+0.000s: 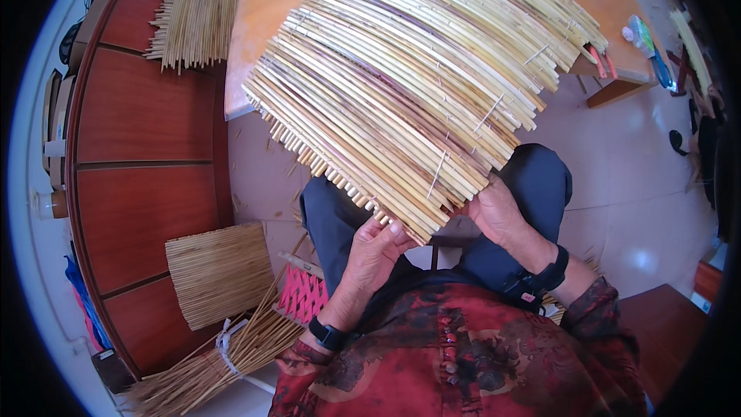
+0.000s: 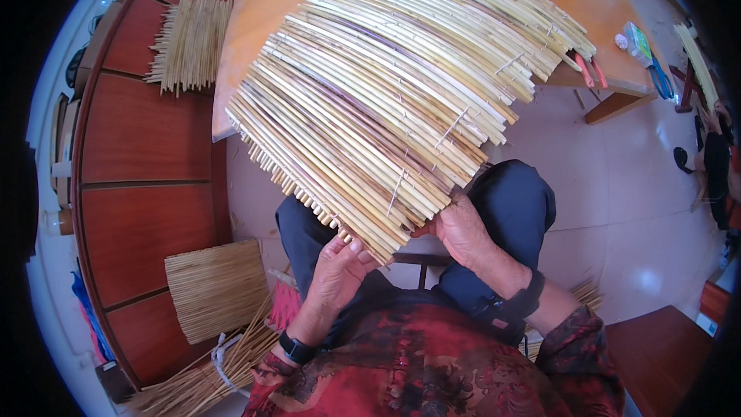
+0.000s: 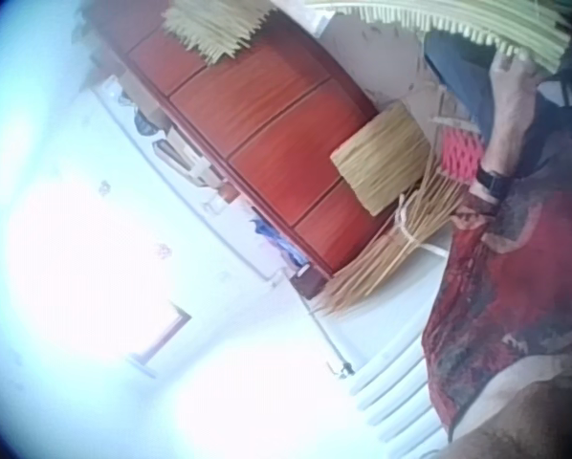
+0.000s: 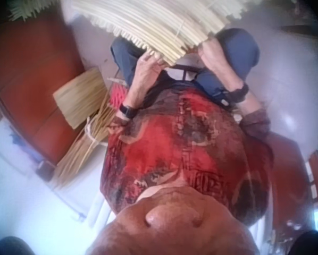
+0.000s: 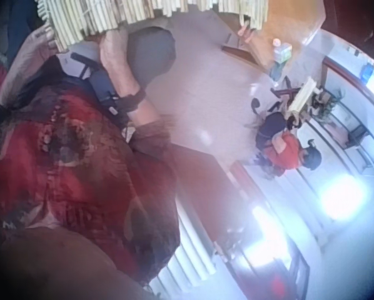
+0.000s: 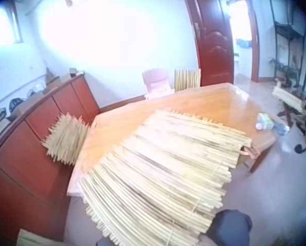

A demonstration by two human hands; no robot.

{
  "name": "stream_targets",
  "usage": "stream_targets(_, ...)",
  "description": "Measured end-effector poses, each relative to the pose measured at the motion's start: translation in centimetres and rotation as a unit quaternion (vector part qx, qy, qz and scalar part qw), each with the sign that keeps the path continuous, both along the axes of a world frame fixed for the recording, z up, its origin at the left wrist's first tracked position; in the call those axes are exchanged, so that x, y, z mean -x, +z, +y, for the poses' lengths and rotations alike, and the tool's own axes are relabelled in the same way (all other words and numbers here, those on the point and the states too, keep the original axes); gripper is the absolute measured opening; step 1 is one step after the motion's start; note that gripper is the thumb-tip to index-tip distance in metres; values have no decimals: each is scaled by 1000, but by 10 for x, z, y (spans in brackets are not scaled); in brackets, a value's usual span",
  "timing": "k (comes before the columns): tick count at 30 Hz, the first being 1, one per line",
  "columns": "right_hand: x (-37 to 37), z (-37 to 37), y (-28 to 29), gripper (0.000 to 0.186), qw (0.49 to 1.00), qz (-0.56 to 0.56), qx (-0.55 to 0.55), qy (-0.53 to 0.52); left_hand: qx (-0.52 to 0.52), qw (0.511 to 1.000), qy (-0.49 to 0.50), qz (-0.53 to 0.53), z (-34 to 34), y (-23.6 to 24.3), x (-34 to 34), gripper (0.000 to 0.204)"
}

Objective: The person is assembling a straw mat by weaving or threading straw stalks together, then using shears and scissors to trim the edges and secure the structure with thread.

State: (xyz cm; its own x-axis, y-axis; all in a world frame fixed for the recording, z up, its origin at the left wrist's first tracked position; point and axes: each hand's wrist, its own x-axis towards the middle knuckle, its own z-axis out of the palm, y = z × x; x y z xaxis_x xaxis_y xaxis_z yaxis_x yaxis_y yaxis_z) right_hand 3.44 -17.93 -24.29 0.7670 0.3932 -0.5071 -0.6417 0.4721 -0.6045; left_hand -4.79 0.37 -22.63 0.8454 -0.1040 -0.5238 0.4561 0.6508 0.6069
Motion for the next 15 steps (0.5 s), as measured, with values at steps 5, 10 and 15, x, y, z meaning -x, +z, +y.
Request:
stream_targets(5, -2, -4, -4, 36, 999, 25, -38, 16, 15, 1000, 4, 1, 2, -4, 0, 31)
stream_targets(10, -3, -6, -7, 38, 998, 39, -32, 34, 3, 1000, 12, 15, 1, -1, -2, 29)
stream_targets(15, -3, -8, -8, 39, 998, 35, -49, 28, 2, 1000, 14, 14, 1, 0, -2, 30)
